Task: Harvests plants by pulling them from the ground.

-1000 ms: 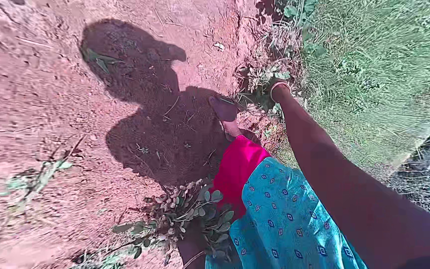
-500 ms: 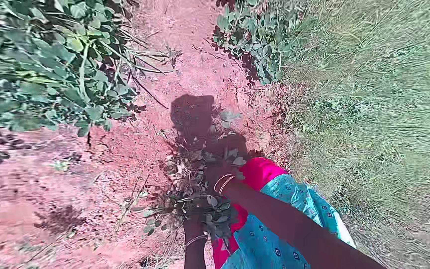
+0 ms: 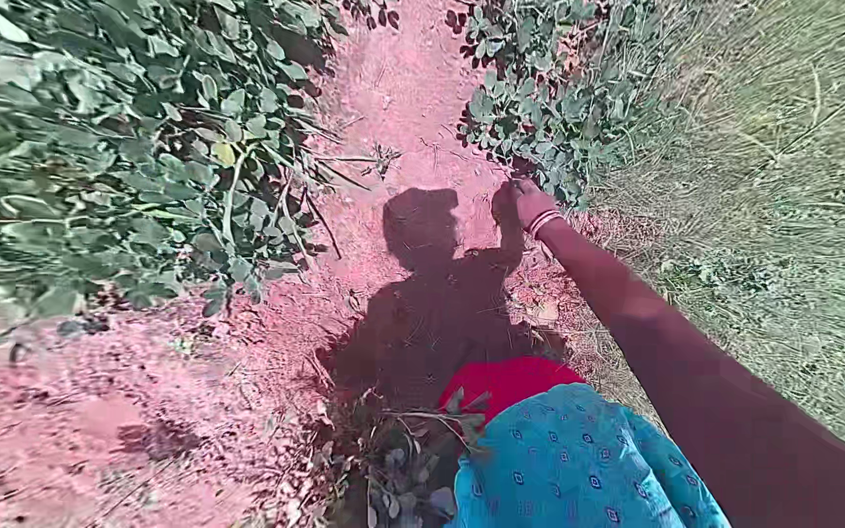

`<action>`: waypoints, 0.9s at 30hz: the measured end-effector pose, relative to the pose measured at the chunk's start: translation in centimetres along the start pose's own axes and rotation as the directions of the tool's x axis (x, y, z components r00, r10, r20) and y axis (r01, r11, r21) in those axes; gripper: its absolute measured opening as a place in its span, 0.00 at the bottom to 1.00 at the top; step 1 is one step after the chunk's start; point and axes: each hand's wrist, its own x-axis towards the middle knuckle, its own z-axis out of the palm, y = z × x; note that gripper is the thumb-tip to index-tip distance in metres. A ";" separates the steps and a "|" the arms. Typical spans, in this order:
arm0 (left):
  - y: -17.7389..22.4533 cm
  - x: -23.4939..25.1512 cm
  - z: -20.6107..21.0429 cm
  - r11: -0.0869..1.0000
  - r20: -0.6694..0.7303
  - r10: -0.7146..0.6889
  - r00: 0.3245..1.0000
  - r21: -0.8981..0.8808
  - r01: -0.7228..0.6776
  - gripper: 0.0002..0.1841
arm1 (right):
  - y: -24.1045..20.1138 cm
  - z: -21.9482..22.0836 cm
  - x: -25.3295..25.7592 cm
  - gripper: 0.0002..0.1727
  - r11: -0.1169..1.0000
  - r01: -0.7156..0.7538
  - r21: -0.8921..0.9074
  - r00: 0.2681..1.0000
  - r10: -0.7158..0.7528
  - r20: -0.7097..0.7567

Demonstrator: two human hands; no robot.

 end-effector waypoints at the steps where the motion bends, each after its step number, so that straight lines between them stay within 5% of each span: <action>1: 0.9 -0.5 1.6 0.996 -0.032 0.066 0.997 -0.065 -0.068 0.24 | 1.9 -0.4 2.8 0.29 0.995 -0.096 -0.008 0.989 0.094 -0.114; 3: 1.8 0.0 4.9 0.939 -0.061 0.295 0.954 -0.166 -0.301 0.22 | 4.8 -1.4 6.9 0.31 0.957 -0.290 0.022 0.917 0.284 -0.279; 6: 7.2 -3.0 6.0 0.962 0.130 0.214 0.968 -0.202 -0.186 0.19 | 4.7 -1.9 6.1 0.28 0.895 -0.445 0.005 0.887 0.442 -0.137; 9: 8.9 -3.3 4.7 0.937 0.169 0.306 0.937 0.117 -0.328 0.22 | 1.6 -3.8 3.5 0.24 0.885 -0.456 -0.093 0.889 0.458 -0.005; 12: 12.3 -1.9 4.3 0.815 0.220 0.239 0.946 0.484 -0.318 0.25 | -0.4 -6.4 0.4 0.22 0.871 -0.475 -0.128 0.875 0.483 0.032; 14: 14.0 -1.6 4.8 0.852 0.204 0.193 0.960 0.449 -0.267 0.26 | -1.1 -7.1 -4.2 0.20 0.856 -0.502 -0.119 0.860 0.509 0.037; 16: 15.4 -1.3 5.0 0.910 0.147 0.165 0.975 0.358 -0.208 0.25 | -3.4 -6.8 -7.5 0.17 0.905 -0.397 -0.155 0.916 0.402 0.000; 19: 17.0 -0.8 5.5 0.938 0.103 0.129 0.986 0.310 -0.155 0.25 | -7.2 -5.3 -8.2 0.16 0.965 -0.058 -0.255 0.998 0.057 -0.011; 22: 17.4 -0.7 6.5 0.950 0.057 0.142 0.988 0.272 -0.152 0.25 | -9.8 -5.0 -2.2 0.16 0.967 0.086 -0.242 0.990 -0.056 0.130; 24: 18.0 -0.9 7.5 0.933 0.038 0.213 0.976 0.289 -0.214 0.28 | -10.5 -5.6 5.1 0.24 0.981 0.083 -0.173 0.995 -0.070 0.076; 27: 17.9 -2.5 9.5 0.920 0.023 0.249 0.968 0.306 -0.244 0.30 | -9.5 -8.2 14.4 0.36 0.990 -0.142 0.008 0.985 0.142 -0.096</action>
